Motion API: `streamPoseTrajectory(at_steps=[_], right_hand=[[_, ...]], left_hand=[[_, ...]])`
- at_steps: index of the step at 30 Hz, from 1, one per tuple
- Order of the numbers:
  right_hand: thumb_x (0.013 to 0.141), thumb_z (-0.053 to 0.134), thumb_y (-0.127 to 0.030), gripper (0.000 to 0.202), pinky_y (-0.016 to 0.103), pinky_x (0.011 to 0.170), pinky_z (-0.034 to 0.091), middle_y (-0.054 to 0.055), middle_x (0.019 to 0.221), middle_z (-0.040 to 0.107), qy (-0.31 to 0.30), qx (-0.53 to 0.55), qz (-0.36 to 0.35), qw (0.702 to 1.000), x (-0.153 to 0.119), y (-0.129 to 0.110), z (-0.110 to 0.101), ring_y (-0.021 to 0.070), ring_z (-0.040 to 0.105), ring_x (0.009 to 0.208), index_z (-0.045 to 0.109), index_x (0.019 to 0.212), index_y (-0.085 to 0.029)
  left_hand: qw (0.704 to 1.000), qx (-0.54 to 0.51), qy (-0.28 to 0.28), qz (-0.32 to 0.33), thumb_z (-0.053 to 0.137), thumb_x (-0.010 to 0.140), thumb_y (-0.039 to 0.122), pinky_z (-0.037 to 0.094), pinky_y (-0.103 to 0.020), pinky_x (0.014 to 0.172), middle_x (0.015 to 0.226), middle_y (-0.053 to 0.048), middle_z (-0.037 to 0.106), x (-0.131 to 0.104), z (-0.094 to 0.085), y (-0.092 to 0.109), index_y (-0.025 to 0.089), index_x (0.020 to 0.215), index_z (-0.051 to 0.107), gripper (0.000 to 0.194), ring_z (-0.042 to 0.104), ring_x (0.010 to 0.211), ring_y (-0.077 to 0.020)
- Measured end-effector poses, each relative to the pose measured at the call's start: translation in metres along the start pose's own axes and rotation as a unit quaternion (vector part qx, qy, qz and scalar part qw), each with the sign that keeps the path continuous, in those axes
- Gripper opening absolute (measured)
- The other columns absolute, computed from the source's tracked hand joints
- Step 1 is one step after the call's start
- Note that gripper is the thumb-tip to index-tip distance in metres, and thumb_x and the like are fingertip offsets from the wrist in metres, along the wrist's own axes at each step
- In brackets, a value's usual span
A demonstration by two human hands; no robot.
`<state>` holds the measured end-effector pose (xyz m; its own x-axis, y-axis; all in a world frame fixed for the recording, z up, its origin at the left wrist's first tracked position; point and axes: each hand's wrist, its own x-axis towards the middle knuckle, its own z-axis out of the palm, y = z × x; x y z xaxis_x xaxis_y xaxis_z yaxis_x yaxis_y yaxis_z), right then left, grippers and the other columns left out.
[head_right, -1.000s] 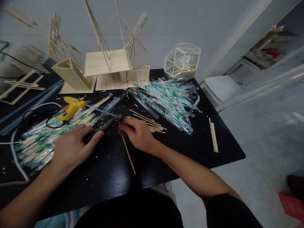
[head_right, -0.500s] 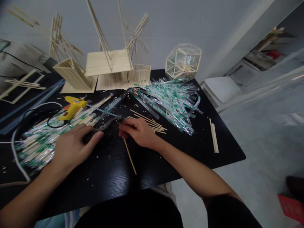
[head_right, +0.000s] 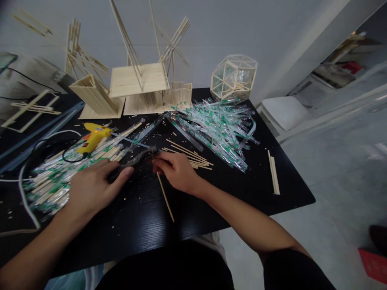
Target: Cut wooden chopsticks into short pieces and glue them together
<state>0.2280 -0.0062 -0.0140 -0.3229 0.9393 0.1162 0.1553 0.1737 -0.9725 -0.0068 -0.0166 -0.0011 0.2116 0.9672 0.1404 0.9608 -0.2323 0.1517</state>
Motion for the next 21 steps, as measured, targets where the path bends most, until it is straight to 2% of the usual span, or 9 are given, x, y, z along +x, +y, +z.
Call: streamPoseTrajectory(at_steps=[4, 7, 11, 21], right_hand=[[0.100, 0.057, -0.027, 0.020, 0.026, 0.070, 0.054, 0.001, 0.077, 0.070, 0.009, 0.009, 0.007, 1.000, -0.0001, 0.0028, 0.0010, 0.0137, 0.067, 0.069, 0.067, 0.085, -0.018], [0.097, 0.063, -0.029, 0.012, 0.029, 0.073, 0.056, 0.003, 0.083, 0.074, 0.041, -0.003, 0.000, 0.999, -0.0013, 0.0062, 0.0032, 0.0166, 0.071, 0.075, 0.068, 0.092, -0.018], [0.094, 0.068, -0.030, 0.011, 0.030, 0.073, 0.056, 0.004, 0.084, 0.076, 0.080, -0.024, -0.011, 0.996, -0.0033, 0.0076, 0.0046, 0.0183, 0.073, 0.078, 0.069, 0.091, -0.019], [0.097, 0.064, -0.027, 0.013, 0.026, 0.069, 0.057, 0.001, 0.081, 0.075, 0.050, 0.059, 0.004, 0.997, -0.0030, 0.0005, 0.0039, 0.0152, 0.072, 0.073, 0.073, 0.090, -0.019]], left_hand=[[1.000, -0.006, -0.001, 0.006, 0.034, 0.097, 0.066, 0.036, -0.033, 0.059, 0.081, -0.007, 0.066, 0.0011, 0.0012, -0.0005, 0.019, 0.081, 0.067, 0.060, 0.066, 0.076, -0.0250], [1.000, -0.007, 0.006, 0.004, 0.034, 0.097, 0.066, 0.037, -0.033, 0.060, 0.081, -0.007, 0.066, 0.0009, 0.0022, 0.0004, 0.018, 0.083, 0.067, 0.060, 0.066, 0.077, -0.0257], [1.000, -0.015, 0.009, 0.004, 0.034, 0.097, 0.068, 0.038, -0.034, 0.062, 0.082, -0.007, 0.066, 0.0000, 0.0035, 0.0018, 0.018, 0.085, 0.067, 0.061, 0.066, 0.079, -0.0263], [0.999, -0.051, 0.010, 0.009, 0.035, 0.096, 0.067, 0.042, -0.034, 0.065, 0.085, -0.007, 0.067, 0.0004, 0.0013, 0.0024, 0.019, 0.090, 0.068, 0.059, 0.066, 0.082, -0.0262]])
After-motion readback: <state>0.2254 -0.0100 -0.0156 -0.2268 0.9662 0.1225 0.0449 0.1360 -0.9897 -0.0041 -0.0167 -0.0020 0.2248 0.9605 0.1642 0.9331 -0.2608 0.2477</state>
